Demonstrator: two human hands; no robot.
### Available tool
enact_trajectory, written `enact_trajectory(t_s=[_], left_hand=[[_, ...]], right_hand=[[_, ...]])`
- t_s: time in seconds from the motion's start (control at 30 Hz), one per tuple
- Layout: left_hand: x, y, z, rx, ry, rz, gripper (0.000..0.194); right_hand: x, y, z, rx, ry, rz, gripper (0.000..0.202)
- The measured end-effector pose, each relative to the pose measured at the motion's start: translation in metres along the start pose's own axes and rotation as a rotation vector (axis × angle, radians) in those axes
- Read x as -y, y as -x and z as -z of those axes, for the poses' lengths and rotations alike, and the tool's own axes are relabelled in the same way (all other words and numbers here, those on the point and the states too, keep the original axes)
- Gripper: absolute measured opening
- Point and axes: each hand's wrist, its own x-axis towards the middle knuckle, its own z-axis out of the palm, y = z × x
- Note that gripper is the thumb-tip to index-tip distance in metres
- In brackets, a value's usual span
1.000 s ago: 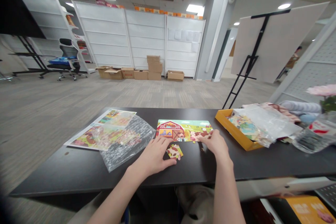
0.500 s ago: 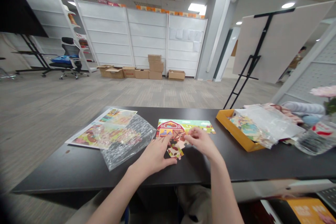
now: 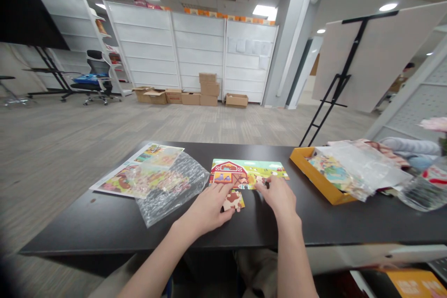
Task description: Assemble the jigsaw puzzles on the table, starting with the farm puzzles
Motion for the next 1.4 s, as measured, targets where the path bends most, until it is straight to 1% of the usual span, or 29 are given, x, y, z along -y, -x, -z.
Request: enact_trajectory(t_s=[0.1,0.23,0.4,0.53,0.73,0.87,1.07,1.23,1.4], left_hand=[[0.0,-0.001,-0.001,-0.003,-0.008,-0.016,0.059],[0.001,-0.002,-0.002,-0.01,-0.028,-0.051,0.058],[0.003,-0.003,-0.004,-0.031,-0.05,-0.049,0.053],[0.003,-0.003,-0.005,-0.048,-0.06,-0.054,0.059],[0.001,-0.005,-0.007,-0.033,-0.067,-0.051,0.065],[0.003,-0.003,-0.007,-0.036,-0.075,-0.051,0.066],[0.006,0.0,-0.005,-0.037,-0.084,-0.068,0.064],[0.006,0.001,-0.004,-0.05,-0.094,-0.044,0.051],[0.006,0.001,-0.005,-0.044,-0.11,-0.03,0.048]], right_hand=[[0.004,0.002,-0.003,0.04,0.057,0.03,0.043],[0.008,0.001,-0.004,0.075,0.037,0.021,0.036],[0.001,-0.002,-0.006,0.057,-0.003,0.035,0.037],[0.002,-0.003,-0.01,0.053,0.04,0.065,0.041],[0.009,-0.002,-0.01,0.036,0.077,0.039,0.044],[0.002,0.0,-0.004,0.065,0.052,0.019,0.04],[-0.007,-0.002,0.0,0.109,-0.053,-0.007,0.024],[-0.01,-0.006,-0.005,0.104,-0.063,0.013,0.024],[-0.015,-0.009,-0.012,0.108,-0.066,0.075,0.029]])
